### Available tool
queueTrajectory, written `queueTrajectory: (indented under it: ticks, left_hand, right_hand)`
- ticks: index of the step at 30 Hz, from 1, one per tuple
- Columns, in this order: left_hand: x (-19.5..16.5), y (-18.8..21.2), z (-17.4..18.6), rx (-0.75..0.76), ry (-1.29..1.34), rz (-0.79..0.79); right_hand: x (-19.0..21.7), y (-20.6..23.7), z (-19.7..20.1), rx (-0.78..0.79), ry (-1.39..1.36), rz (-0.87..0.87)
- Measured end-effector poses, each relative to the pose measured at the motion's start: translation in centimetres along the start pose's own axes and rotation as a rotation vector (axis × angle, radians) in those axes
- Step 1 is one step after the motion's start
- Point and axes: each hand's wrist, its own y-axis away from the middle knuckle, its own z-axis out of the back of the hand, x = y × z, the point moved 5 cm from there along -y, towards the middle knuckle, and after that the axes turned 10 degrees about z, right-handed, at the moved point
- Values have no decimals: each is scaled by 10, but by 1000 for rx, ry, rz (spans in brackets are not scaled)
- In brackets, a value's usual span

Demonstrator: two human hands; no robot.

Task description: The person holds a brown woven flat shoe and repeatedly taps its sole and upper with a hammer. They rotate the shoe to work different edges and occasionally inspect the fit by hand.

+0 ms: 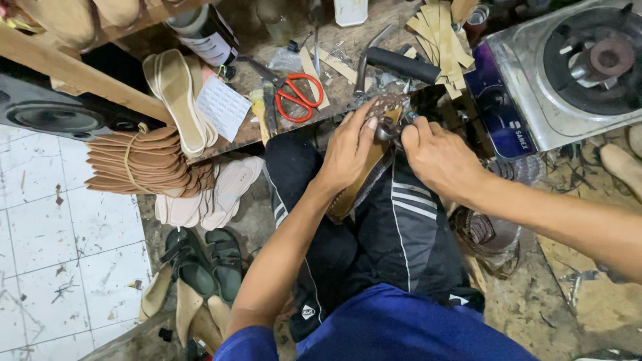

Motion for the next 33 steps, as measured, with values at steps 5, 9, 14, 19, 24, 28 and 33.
queueTrajectory:
  ticks: [5, 9, 14, 19, 24, 28, 33]
  left_hand:
    - [-7, 7, -5, -82, -159, -94]
    - [-5, 11, -3, -81, -52, -90]
    - [4, -1, 0, 5, 29, 31]
    - [-4, 1, -6, -102, -127, -104]
    - [6, 0, -4, 14, 103, 28]
    - [3, -5, -2, 37, 82, 19]
    - [-5, 0, -5, -29, -91, -45]
  right_hand:
    - [-14, 4, 2, 166, 41, -8]
    - [-14, 1, -2, 93, -181, -52]
    - [-5, 1, -3, 2, -21, 12]
    - [-24, 4, -5, 69, -323, -39]
    - [-14, 5, -16, 40, -344, -133]
    - [-10, 11, -14, -24, -185, -33]
    - [-31, 14, -20, 53, -460, -101]
